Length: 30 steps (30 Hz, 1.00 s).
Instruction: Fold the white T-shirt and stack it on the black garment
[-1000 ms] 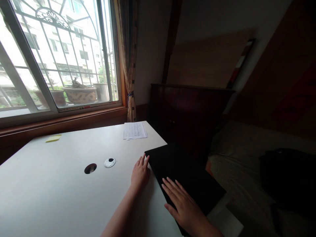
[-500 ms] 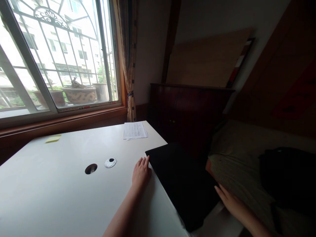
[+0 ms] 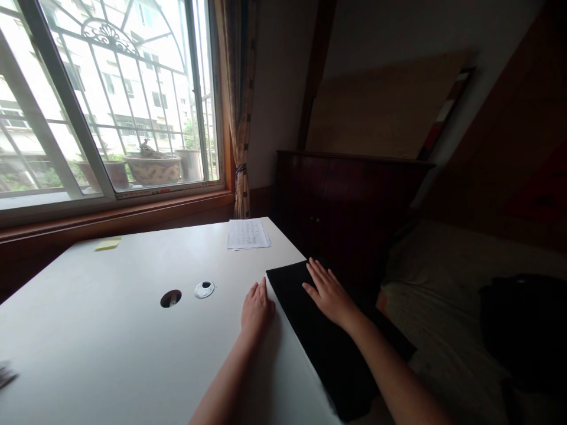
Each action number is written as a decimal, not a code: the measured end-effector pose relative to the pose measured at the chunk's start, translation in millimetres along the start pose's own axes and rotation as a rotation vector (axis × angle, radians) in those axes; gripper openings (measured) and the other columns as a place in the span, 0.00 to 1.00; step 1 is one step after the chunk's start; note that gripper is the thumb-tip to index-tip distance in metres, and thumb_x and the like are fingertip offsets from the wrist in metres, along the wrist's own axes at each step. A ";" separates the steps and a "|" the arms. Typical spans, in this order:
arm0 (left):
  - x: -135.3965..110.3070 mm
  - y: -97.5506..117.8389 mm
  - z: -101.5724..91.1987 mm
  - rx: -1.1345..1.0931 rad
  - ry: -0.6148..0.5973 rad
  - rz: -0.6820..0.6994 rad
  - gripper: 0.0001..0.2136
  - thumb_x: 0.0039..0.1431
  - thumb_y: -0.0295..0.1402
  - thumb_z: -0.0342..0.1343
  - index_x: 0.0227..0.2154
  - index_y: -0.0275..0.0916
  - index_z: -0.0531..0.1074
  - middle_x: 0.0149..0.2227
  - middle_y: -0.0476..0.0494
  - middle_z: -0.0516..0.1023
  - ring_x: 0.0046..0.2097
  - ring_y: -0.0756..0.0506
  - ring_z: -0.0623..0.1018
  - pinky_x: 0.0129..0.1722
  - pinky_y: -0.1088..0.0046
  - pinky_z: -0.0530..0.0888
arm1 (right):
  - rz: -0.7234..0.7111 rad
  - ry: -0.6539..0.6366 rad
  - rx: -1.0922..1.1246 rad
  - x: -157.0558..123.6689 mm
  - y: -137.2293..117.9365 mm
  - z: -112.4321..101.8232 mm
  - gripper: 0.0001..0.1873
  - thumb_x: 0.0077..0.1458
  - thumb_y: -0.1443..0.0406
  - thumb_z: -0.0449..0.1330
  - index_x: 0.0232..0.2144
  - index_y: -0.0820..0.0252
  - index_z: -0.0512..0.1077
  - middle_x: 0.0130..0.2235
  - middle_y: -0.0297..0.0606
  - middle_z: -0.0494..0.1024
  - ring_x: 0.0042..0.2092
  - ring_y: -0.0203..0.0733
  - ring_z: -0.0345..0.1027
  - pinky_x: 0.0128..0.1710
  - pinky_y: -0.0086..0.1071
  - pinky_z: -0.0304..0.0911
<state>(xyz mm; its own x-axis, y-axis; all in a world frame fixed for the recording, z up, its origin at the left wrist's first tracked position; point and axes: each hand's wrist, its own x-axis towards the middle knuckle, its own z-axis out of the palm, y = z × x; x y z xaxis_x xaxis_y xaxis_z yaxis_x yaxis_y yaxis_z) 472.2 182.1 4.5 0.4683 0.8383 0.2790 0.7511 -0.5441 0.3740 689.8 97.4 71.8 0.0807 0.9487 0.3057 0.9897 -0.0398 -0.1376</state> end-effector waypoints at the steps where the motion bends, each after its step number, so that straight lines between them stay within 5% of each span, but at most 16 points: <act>1: 0.1 -0.4 0.9 0.000 0.004 0.001 0.33 0.58 0.24 0.48 0.68 0.27 0.53 0.66 0.33 0.65 0.68 0.37 0.62 0.67 0.63 0.59 | -0.009 -0.033 -0.005 10.8 -5.4 5.3 0.39 0.69 0.45 0.37 0.72 0.61 0.46 0.73 0.40 0.42 0.73 0.46 0.35 0.71 0.49 0.36; 7: 1.3 -3.9 5.9 -0.002 0.007 0.002 0.33 0.58 0.25 0.48 0.68 0.28 0.55 0.67 0.34 0.64 0.67 0.36 0.62 0.66 0.60 0.60 | 0.029 -0.208 -0.015 28.8 -7.5 49.8 0.40 0.68 0.43 0.38 0.70 0.63 0.53 0.72 0.43 0.49 0.73 0.48 0.38 0.71 0.50 0.33; 14: -0.1 -4.2 9.6 -0.001 0.009 0.026 0.31 0.61 0.26 0.46 0.68 0.26 0.56 0.66 0.32 0.65 0.68 0.35 0.61 0.68 0.58 0.58 | 0.030 -0.197 -0.006 26.5 2.5 64.3 0.39 0.68 0.44 0.38 0.70 0.60 0.53 0.72 0.40 0.49 0.73 0.47 0.37 0.71 0.50 0.33; 19: -12.7 -8.6 3.7 -0.012 -0.061 0.123 0.28 0.69 0.39 0.46 0.68 0.33 0.58 0.68 0.37 0.61 0.70 0.37 0.58 0.69 0.56 0.55 | 0.000 -0.094 0.024 28.2 15.9 78.5 0.35 0.68 0.48 0.40 0.67 0.60 0.59 0.70 0.41 0.57 0.72 0.49 0.45 0.70 0.53 0.41; 25: -82.7 -41.2 -48.5 -0.102 -0.247 0.412 0.30 0.72 0.50 0.40 0.70 0.39 0.54 0.72 0.40 0.51 0.72 0.38 0.51 0.71 0.53 0.50 | -0.074 0.058 0.224 33.5 41.9 96.2 0.31 0.67 0.52 0.42 0.58 0.63 0.71 0.62 0.46 0.72 0.66 0.52 0.59 0.67 0.53 0.54; 30: -158.3 -102.3 -105.3 -0.081 -0.304 0.531 0.31 0.71 0.48 0.48 0.71 0.46 0.48 0.72 0.45 0.51 0.71 0.41 0.53 0.71 0.57 0.51 | -0.078 0.096 0.278 35.7 53.1 102.6 0.29 0.65 0.51 0.45 0.55 0.60 0.74 0.59 0.45 0.75 0.64 0.54 0.62 0.65 0.53 0.57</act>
<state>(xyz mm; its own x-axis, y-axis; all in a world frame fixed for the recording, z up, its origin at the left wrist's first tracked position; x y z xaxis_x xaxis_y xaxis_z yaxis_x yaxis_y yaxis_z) 272.3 101.5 15.2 0.8892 0.4183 0.1853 0.3471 -0.8807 0.3224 733.1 161.2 -21.3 0.0298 0.9112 0.4109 0.9239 0.1318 -0.3593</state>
